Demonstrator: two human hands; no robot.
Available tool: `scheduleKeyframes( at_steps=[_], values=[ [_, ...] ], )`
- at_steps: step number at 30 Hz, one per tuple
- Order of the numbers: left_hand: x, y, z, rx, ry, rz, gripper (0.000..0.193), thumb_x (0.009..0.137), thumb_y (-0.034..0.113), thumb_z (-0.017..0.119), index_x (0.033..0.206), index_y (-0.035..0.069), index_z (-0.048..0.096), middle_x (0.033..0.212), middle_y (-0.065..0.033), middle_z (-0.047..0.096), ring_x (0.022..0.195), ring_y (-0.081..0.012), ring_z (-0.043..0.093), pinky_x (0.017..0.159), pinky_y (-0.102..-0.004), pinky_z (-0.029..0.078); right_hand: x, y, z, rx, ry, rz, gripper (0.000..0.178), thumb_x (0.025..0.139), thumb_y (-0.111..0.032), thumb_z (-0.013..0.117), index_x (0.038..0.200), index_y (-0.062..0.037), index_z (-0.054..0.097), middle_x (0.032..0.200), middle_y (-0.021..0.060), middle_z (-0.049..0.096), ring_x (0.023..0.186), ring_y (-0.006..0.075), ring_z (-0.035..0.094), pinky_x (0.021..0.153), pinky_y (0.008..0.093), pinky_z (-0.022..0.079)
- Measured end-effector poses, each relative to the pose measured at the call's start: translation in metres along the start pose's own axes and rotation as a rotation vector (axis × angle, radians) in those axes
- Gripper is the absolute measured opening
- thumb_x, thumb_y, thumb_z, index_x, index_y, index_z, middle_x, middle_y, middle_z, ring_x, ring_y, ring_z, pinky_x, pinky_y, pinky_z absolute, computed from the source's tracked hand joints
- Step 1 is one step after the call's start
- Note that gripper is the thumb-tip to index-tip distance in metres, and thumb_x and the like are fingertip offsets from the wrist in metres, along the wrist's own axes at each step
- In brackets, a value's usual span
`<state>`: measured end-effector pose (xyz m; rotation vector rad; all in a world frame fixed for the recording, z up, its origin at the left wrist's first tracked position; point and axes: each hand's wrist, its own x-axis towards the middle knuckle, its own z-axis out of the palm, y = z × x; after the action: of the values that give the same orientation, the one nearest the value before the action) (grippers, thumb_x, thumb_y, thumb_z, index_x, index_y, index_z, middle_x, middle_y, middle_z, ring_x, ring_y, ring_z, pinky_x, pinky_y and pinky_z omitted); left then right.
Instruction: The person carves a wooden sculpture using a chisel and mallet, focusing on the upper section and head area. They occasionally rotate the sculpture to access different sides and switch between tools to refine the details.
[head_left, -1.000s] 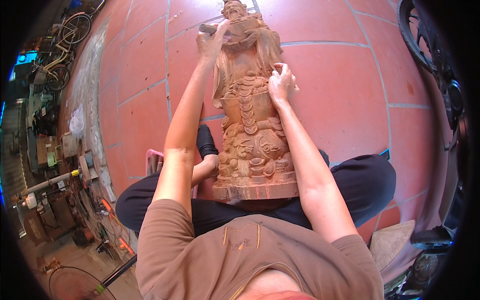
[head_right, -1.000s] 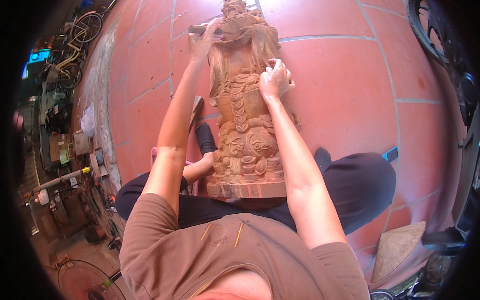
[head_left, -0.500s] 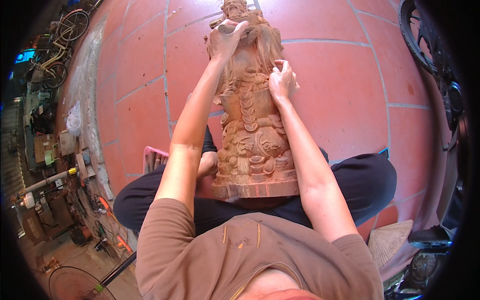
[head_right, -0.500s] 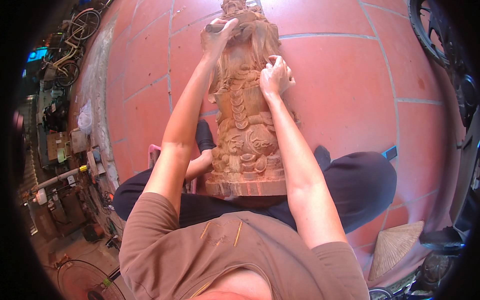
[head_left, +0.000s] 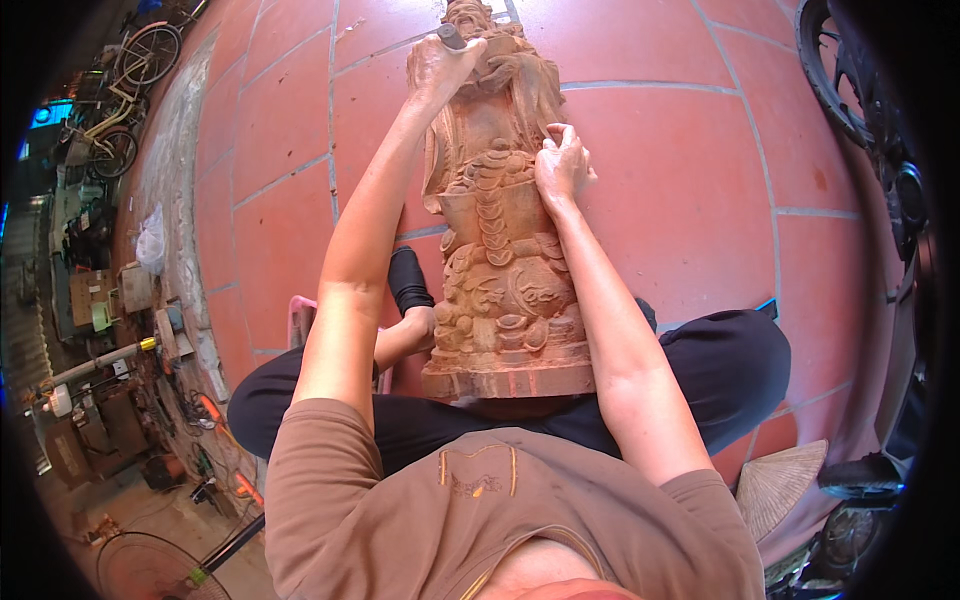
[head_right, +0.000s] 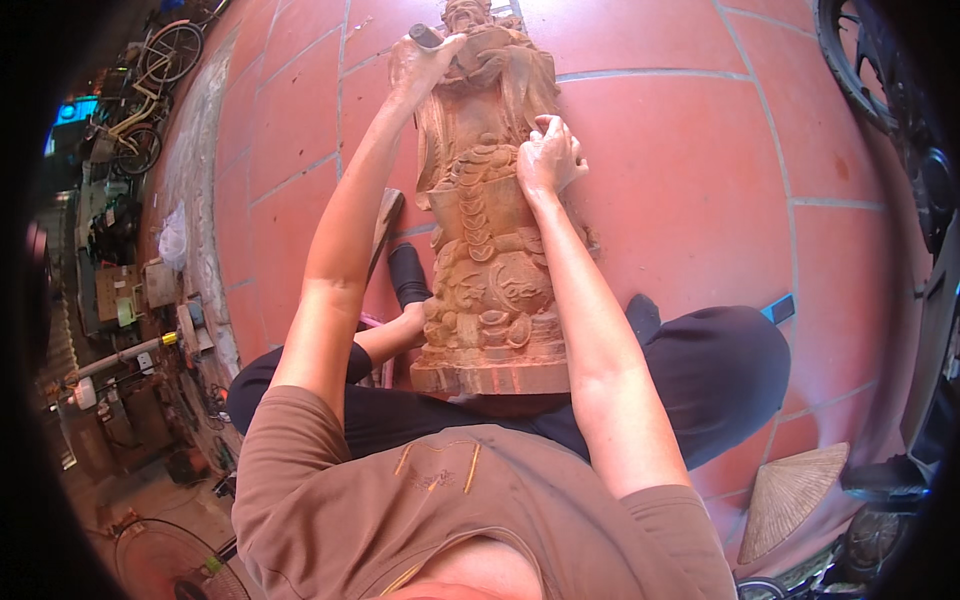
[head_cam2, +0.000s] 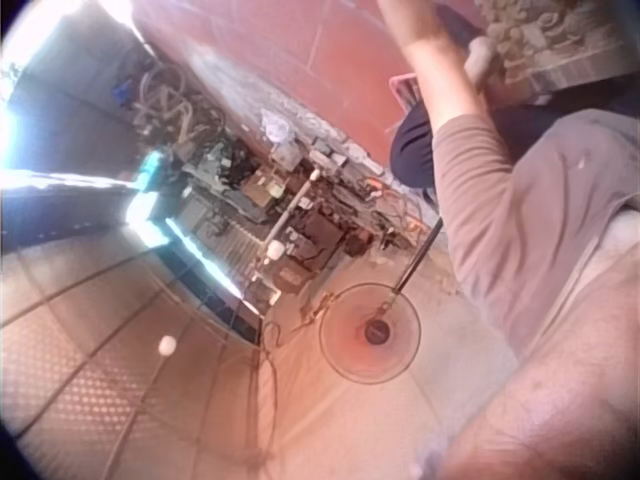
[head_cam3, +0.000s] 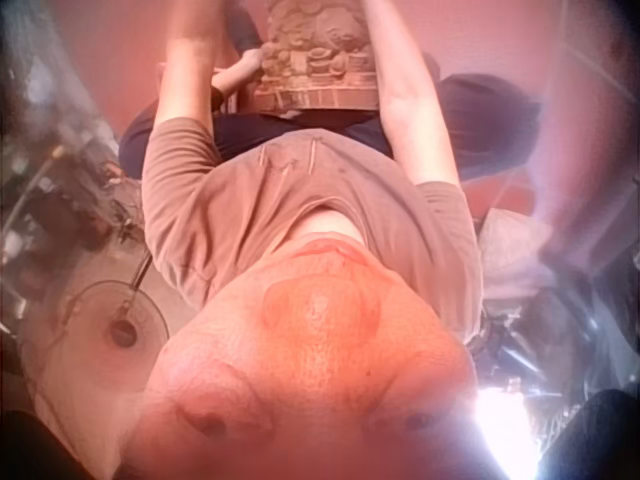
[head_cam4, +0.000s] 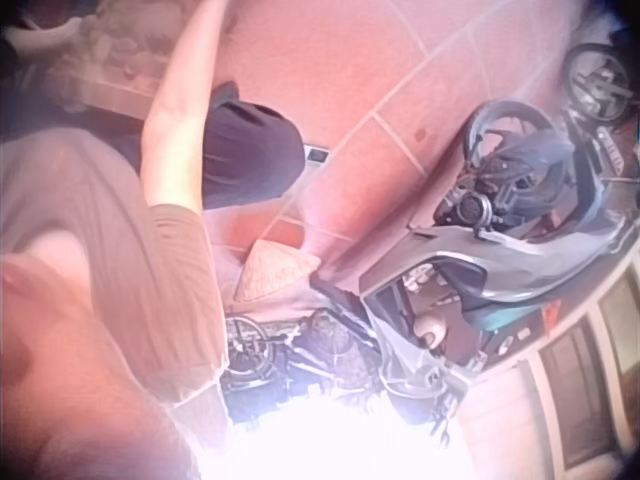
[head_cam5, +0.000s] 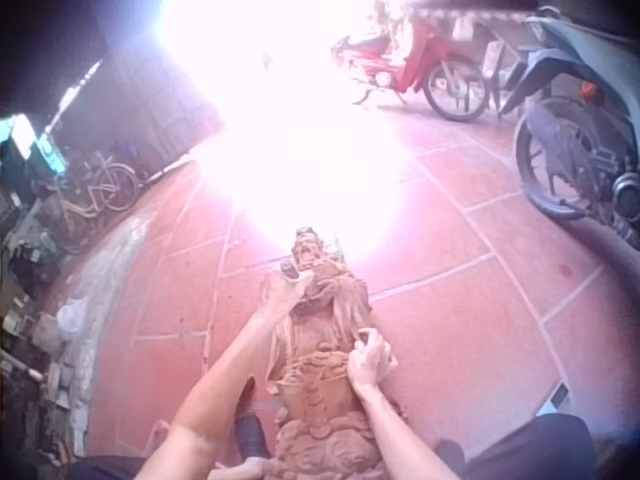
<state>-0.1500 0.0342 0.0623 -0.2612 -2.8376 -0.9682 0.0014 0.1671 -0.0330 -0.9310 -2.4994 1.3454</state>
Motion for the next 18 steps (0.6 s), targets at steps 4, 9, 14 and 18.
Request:
scheduleKeyframes(
  at_steps=[4, 9, 14, 18],
  values=[
    [0.003, -0.013, 0.02, -0.113, 0.127, 0.068, 0.032, 0.081, 0.035, 0.074, 0.076, 0.004, 0.068, 0.059, -0.003, 0.065, 0.051, -0.0102, 0.063, 0.048, -0.0254, 0.05, -0.001, -0.001, 0.001, -0.016, -0.015, 0.001, 0.022, 0.085, -0.014, 0.058, 0.106, -0.0205, 0.059, 0.115, -0.0033, 0.063, 0.117, 0.0214, 0.05, 0.098, 0.0559, 0.027],
    [-0.003, -0.023, 0.024, -0.18, 0.111, -0.012, 0.029, 0.082, 0.032, 0.073, 0.075, 0.004, 0.065, 0.06, -0.0025, 0.064, 0.05, -0.0088, 0.061, 0.047, -0.0249, 0.049, -0.001, 0.0, -0.001, 0.009, -0.005, -0.008, 0.021, 0.086, -0.014, 0.058, 0.107, -0.0196, 0.059, 0.115, -0.0022, 0.063, 0.118, 0.0217, 0.05, 0.099, 0.0566, 0.027],
    [0.005, -0.008, 0.007, 0.053, 0.004, 0.06, 0.027, 0.082, 0.03, 0.07, 0.078, 0.004, 0.065, 0.064, -0.0072, 0.066, 0.054, -0.0148, 0.062, 0.051, -0.0301, 0.049, 0.005, 0.001, -0.003, -0.008, 0.003, 0.01, 0.022, 0.085, -0.013, 0.058, 0.106, -0.0194, 0.059, 0.115, -0.0015, 0.063, 0.118, 0.0222, 0.05, 0.098, 0.0561, 0.027],
    [0.021, -0.049, 0.02, -0.136, 0.009, -0.035, 0.025, 0.086, 0.027, 0.07, 0.085, 0.003, 0.064, 0.064, -0.0071, 0.066, 0.052, -0.0109, 0.061, 0.048, -0.0247, 0.05, -0.008, -0.007, 0.005, 0.024, -0.027, -0.012, 0.023, 0.084, -0.013, 0.058, 0.106, -0.0195, 0.059, 0.116, -0.0013, 0.063, 0.118, 0.0225, 0.05, 0.098, 0.0554, 0.027]
  ],
)
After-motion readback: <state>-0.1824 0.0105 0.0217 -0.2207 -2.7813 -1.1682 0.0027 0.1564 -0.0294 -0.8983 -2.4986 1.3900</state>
